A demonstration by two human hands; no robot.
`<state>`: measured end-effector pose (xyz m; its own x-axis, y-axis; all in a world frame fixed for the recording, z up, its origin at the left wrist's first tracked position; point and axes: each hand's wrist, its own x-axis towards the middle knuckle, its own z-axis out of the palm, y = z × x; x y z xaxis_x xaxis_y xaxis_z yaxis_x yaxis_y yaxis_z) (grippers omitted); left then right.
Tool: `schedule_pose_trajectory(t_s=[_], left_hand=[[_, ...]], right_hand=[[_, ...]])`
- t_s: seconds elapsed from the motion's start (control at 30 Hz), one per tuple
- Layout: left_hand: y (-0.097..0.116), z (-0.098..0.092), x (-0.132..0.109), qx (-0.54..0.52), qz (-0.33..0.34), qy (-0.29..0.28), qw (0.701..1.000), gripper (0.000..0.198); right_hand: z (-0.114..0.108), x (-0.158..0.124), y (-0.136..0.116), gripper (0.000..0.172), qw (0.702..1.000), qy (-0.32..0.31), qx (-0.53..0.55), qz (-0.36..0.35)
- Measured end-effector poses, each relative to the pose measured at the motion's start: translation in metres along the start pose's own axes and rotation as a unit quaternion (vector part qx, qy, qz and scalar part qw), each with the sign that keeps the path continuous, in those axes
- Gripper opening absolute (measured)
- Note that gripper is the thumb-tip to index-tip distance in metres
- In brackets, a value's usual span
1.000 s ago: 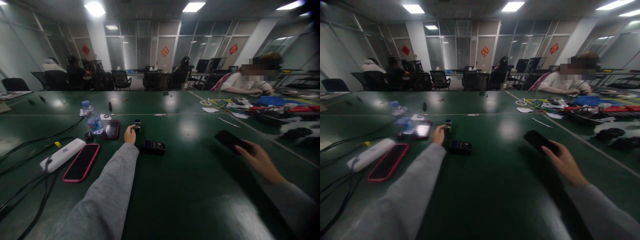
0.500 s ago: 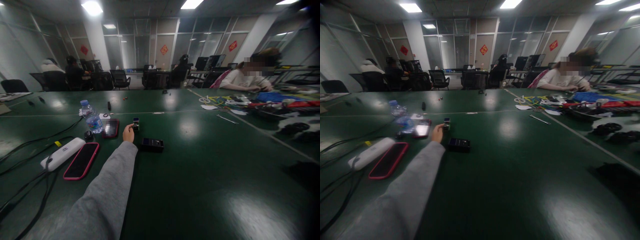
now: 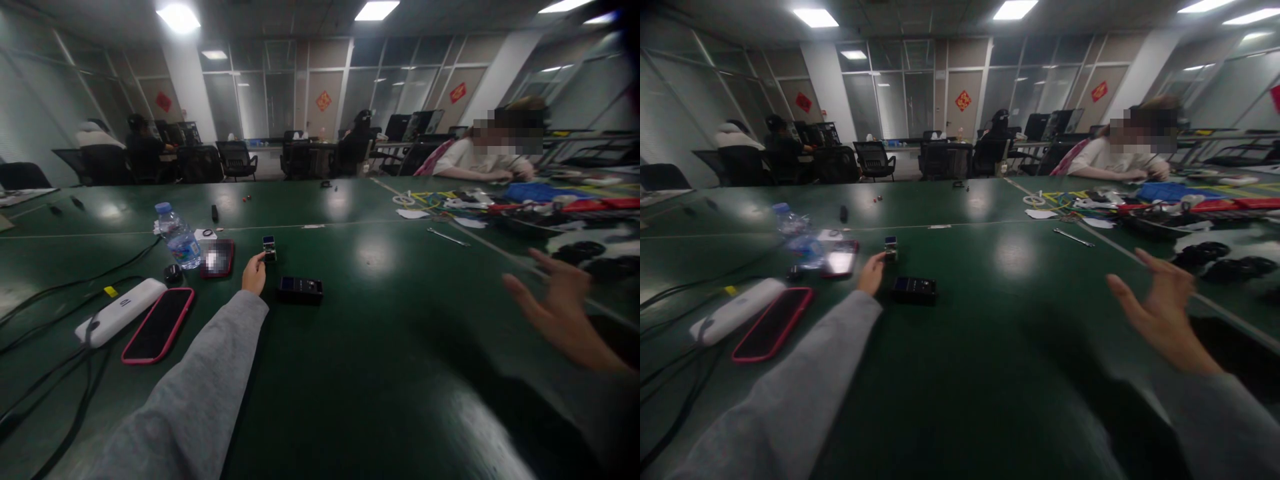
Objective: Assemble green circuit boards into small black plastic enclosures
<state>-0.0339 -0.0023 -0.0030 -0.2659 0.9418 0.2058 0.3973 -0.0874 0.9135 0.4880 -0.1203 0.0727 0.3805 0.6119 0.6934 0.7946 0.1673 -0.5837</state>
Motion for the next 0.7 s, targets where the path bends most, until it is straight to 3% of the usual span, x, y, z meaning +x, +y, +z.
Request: schedule_pose_trajectory(t_s=[0.07, 0.17, 0.23, 0.3, 0.37, 0.47, 0.6, 0.7], left_hand=[[0.000, -0.001, -0.002, 0.004, -0.003, -0.011, 1.000, 0.036], [-0.003, -0.003, -0.005, -0.003, 0.003, -0.030, 1.000, 0.037], [-0.003, -0.005, -0.007, -0.005, 0.012, -0.041, 0.999, 0.038], [-0.002, -0.006, -0.010, -0.005, 0.023, -0.053, 0.998, 0.038], [0.001, -0.007, -0.012, -0.014, 0.038, -0.071, 0.997, 0.038], [0.004, -0.006, -0.014, -0.023, 0.066, -0.108, 0.992, 0.038], [0.003, -0.003, -0.014, -0.018, 0.113, -0.158, 0.981, 0.035], [0.001, -0.002, -0.012, -0.022, 0.127, -0.159, 0.979, 0.032]], right_hand=[[0.038, 0.004, -0.027, 0.081, 0.989, -0.099, 0.011, -0.114], [0.108, 0.000, -0.077, 0.067, 0.966, -0.175, 0.067, -0.181], [0.151, -0.007, -0.107, 0.059, 0.939, -0.264, 0.135, -0.173], [0.188, -0.017, -0.129, 0.054, 0.894, -0.367, 0.216, -0.139], [0.219, -0.027, -0.144, 0.051, 0.854, -0.431, 0.272, -0.107], [0.260, -0.038, -0.158, 0.048, 0.834, -0.443, 0.312, -0.102], [0.304, -0.049, -0.174, 0.044, 0.833, -0.423, 0.307, -0.178], [0.324, -0.058, -0.180, 0.043, 0.836, -0.421, 0.269, -0.229]])
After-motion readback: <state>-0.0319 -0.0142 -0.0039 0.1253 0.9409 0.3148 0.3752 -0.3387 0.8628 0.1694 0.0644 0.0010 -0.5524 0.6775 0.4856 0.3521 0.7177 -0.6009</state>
